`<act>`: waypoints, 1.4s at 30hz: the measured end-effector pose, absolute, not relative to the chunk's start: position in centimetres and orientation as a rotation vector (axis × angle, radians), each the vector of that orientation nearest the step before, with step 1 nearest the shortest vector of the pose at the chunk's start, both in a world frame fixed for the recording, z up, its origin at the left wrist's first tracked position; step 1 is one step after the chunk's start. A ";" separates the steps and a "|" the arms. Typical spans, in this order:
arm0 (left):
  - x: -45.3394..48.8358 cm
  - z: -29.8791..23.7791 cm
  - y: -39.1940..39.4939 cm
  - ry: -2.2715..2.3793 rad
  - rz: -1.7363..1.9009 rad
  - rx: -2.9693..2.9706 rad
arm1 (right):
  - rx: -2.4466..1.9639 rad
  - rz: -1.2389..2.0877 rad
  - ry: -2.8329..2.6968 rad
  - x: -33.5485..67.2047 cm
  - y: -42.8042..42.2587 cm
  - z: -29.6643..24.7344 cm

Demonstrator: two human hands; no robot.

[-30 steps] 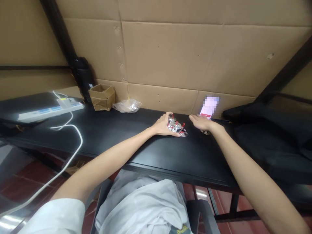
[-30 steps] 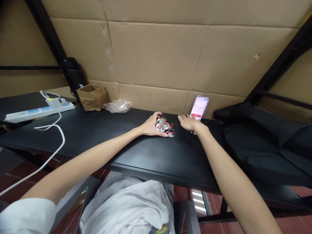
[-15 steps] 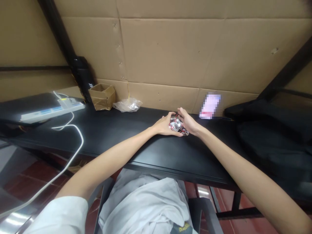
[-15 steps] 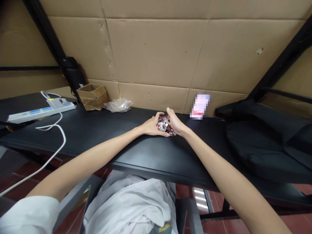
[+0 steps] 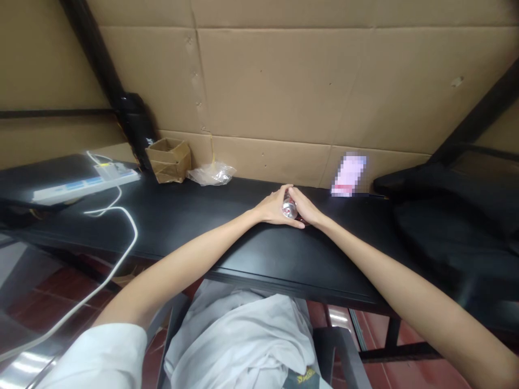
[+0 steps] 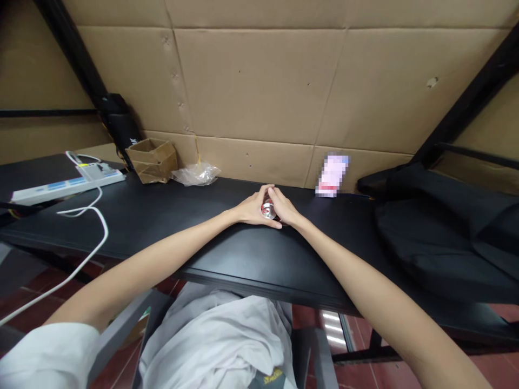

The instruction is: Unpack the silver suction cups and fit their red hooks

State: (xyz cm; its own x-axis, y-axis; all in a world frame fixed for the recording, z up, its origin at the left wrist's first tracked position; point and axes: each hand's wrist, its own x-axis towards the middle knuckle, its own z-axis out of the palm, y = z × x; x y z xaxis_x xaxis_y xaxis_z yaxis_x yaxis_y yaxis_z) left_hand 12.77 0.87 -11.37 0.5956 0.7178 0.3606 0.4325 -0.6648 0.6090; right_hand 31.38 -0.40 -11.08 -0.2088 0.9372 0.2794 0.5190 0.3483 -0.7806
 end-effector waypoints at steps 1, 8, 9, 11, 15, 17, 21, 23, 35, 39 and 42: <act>12.8 -11.3 0.8 0.901 0.847 2.370 | -1.280 0.698 -1.799 30.8 -0.5 -11.2; 13.1 -11.4 0.7 0.951 0.945 2.317 | -1.312 0.707 -1.316 30.1 0.7 -11.9; 13.2 -11.4 0.6 0.953 0.952 2.309 | -1.305 0.700 -1.297 30.1 0.8 -11.9; 13.4 -11.2 0.3 0.952 0.961 2.308 | -1.284 0.679 -1.315 30.2 1.0 -12.0; 13.9 -10.8 -0.6 0.966 0.936 2.349 | -1.224 0.722 -1.464 30.0 0.7 -11.8; 14.0 -10.7 -0.9 1.010 0.942 2.360 | -1.178 0.789 -1.547 29.9 0.5 -11.5; 14.1 -11.0 -0.6 1.023 1.003 2.343 | -1.144 0.775 -1.680 30.2 0.2 -11.0; 14.0 -11.4 -0.1 0.940 1.035 2.328 | -1.163 0.666 -1.754 30.4 0.0 -10.9; 13.9 -11.5 0.4 0.733 1.152 2.307 | -1.204 0.373 -1.643 30.3 0.9 -11.5; 13.9 -11.0 -0.1 0.793 1.120 2.369 | -1.179 0.486 -1.566 30.6 1.2 -11.5; 14.0 -10.9 -0.5 0.832 1.094 2.468 | -1.172 0.493 -1.595 30.5 0.8 -11.2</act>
State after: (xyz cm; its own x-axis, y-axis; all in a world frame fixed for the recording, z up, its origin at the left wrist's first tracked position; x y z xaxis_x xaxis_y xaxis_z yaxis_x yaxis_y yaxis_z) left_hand 13.98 -0.49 -10.87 0.5383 0.6225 0.5681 0.3816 -0.7810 0.4943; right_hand 30.53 0.79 -11.23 0.0275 0.8678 0.4962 0.4369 0.4360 -0.7868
